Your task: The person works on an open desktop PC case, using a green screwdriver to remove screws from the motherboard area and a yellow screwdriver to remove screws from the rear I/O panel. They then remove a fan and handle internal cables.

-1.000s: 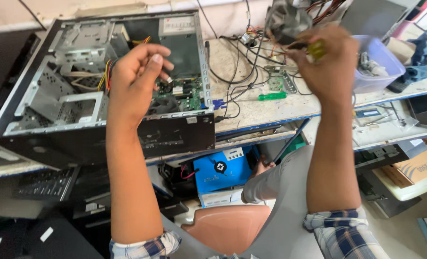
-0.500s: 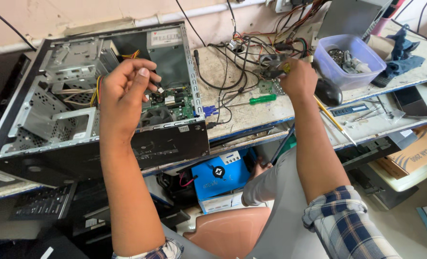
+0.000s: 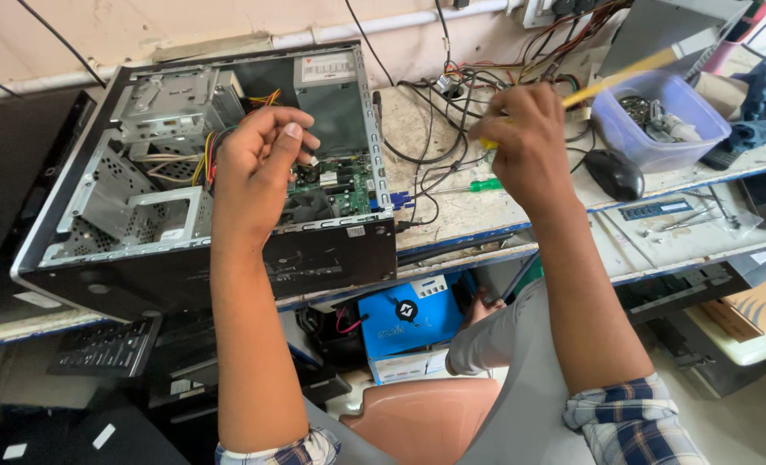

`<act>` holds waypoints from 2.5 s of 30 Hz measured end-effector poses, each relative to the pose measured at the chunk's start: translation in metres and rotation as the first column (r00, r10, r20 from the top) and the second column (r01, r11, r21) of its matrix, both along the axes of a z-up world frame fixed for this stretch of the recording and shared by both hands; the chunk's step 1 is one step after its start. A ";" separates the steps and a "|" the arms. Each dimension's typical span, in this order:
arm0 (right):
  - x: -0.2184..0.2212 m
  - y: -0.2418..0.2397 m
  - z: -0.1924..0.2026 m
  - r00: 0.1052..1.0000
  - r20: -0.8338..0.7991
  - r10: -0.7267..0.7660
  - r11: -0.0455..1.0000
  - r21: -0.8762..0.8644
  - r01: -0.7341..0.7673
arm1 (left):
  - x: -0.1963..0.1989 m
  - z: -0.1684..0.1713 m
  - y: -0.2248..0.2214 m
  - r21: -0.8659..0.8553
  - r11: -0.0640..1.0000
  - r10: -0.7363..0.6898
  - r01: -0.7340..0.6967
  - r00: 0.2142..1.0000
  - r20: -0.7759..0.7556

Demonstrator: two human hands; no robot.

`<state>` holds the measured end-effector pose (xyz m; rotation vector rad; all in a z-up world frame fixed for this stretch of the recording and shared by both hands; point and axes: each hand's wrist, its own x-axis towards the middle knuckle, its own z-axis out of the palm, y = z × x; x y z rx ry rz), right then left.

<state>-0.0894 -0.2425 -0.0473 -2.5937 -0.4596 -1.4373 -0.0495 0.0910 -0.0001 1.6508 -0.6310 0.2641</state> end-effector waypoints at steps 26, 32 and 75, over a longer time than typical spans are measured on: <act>0.017 -0.028 -0.027 0.845 -0.481 0.232 0.972 0.139 -0.189 | -0.001 0.001 0.000 0.013 1.000 0.024 -0.024 0.999 0.033; 0.019 -0.026 -0.019 0.909 -0.269 0.319 0.944 0.179 -0.279 | -0.001 0.001 0.000 -0.003 1.000 -0.017 0.017 0.998 0.054; -0.063 0.059 0.049 0.747 0.040 0.663 0.676 0.397 -0.621 | 0.001 -0.007 0.003 0.166 0.985 -0.091 0.047 0.958 0.271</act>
